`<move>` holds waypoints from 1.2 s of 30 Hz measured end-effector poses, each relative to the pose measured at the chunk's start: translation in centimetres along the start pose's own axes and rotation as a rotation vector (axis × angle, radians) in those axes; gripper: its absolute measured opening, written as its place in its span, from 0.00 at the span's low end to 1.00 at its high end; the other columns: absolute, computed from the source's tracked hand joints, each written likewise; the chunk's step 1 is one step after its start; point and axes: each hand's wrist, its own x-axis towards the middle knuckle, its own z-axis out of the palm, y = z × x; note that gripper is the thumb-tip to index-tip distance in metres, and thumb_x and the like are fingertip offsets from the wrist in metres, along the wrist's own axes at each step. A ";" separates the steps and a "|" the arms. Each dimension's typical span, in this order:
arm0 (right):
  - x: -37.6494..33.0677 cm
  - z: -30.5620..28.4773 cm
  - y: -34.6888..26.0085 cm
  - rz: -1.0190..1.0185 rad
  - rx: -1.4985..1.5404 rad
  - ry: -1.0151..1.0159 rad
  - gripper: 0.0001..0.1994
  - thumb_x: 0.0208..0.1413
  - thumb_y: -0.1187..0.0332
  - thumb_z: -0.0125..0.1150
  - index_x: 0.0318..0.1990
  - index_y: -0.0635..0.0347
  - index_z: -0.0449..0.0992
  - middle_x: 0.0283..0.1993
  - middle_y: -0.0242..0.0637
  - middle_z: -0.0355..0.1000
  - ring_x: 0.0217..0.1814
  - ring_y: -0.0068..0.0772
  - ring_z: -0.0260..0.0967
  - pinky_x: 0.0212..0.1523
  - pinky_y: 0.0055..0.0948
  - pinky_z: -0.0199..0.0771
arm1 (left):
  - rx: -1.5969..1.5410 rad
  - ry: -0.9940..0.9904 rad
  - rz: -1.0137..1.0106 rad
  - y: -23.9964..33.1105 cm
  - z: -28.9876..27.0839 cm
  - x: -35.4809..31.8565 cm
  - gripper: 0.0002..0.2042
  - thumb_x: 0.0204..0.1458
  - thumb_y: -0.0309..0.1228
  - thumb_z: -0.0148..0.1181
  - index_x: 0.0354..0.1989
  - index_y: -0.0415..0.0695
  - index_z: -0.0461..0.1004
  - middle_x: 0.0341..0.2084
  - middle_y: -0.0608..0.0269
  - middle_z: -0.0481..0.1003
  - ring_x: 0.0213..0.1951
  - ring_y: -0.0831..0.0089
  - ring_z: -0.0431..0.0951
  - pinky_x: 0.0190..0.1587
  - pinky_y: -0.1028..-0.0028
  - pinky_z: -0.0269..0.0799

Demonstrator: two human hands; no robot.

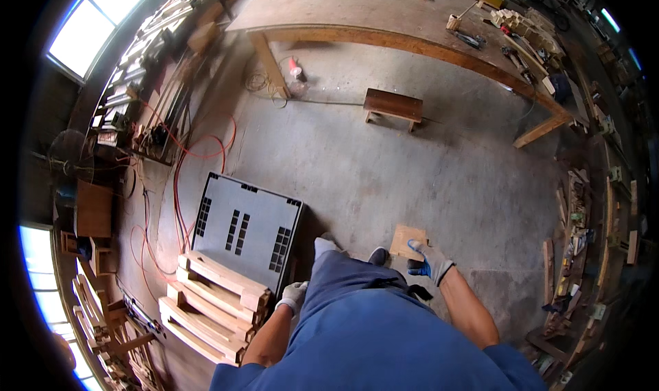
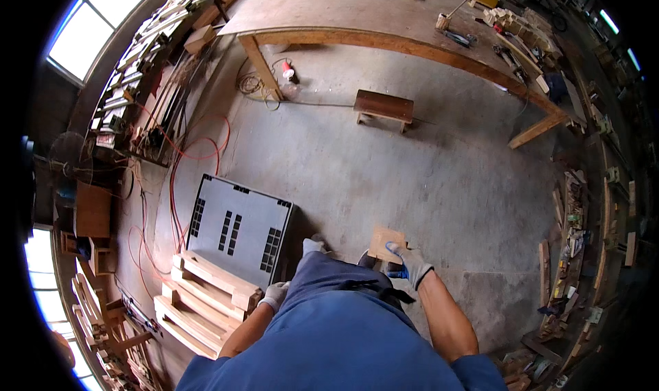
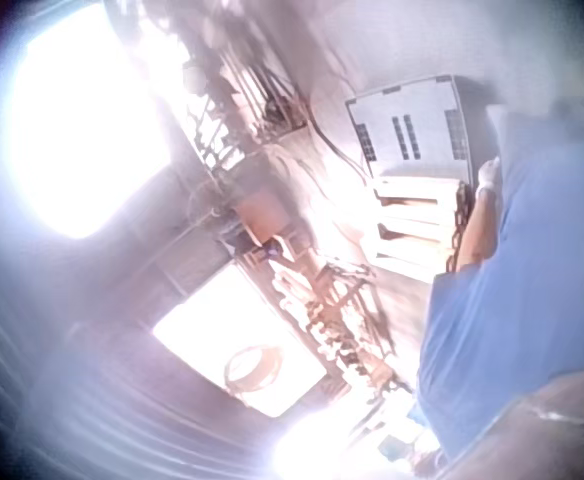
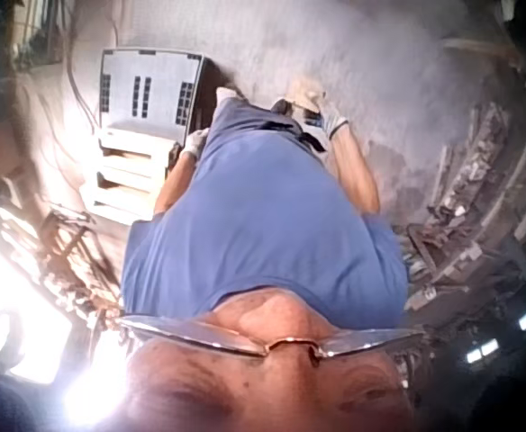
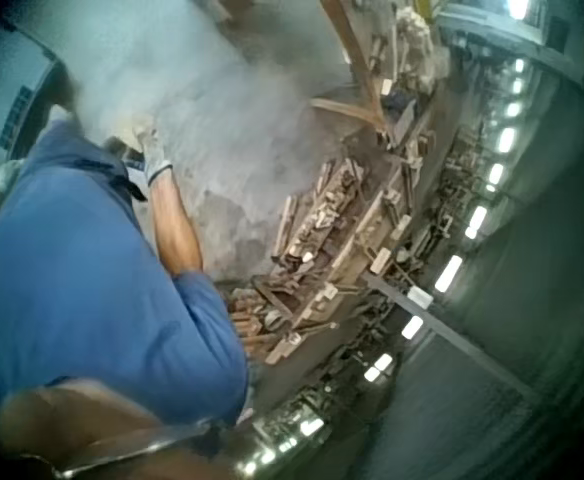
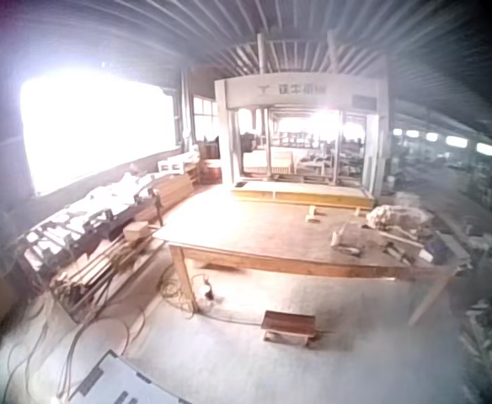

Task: The person uses a power drill to fasten small wooden blocks to a larger wooden frame. They then move to a rack to hammer wooden pieces into place on a chair frame. Finally, they return to the workbench to apply glue to small wooden blocks.

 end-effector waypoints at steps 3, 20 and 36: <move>0.7 -0.6 -3.4 -0.004 -0.079 0.070 0.20 0.52 0.59 0.77 0.46 0.59 0.76 0.32 0.35 0.74 0.27 0.31 0.75 0.25 0.37 0.84 | -0.006 -0.043 -0.008 5.1 -0.1 0.7 0.22 0.63 0.45 0.60 0.54 0.38 0.80 0.47 0.52 0.83 0.51 0.65 0.82 0.54 0.69 0.75; 9.4 3.1 -31.1 -0.139 -0.501 -0.023 0.36 0.43 0.60 0.80 0.59 0.68 0.73 0.50 0.44 0.78 0.49 0.33 0.76 0.52 0.29 0.76 | 0.094 -0.127 0.272 33.8 3.1 25.6 0.19 0.62 0.42 0.60 0.52 0.40 0.81 0.35 0.62 0.82 0.34 0.73 0.79 0.37 0.69 0.76; 21.2 4.0 -57.8 -0.368 -1.403 -0.302 0.39 0.33 0.50 0.79 0.52 0.69 0.78 0.48 0.54 0.79 0.51 0.47 0.77 0.56 0.35 0.75 | -0.299 -0.394 0.801 74.1 3.7 11.2 0.42 0.46 0.33 0.78 0.69 0.33 0.64 0.59 0.52 0.75 0.58 0.71 0.74 0.63 0.70 0.69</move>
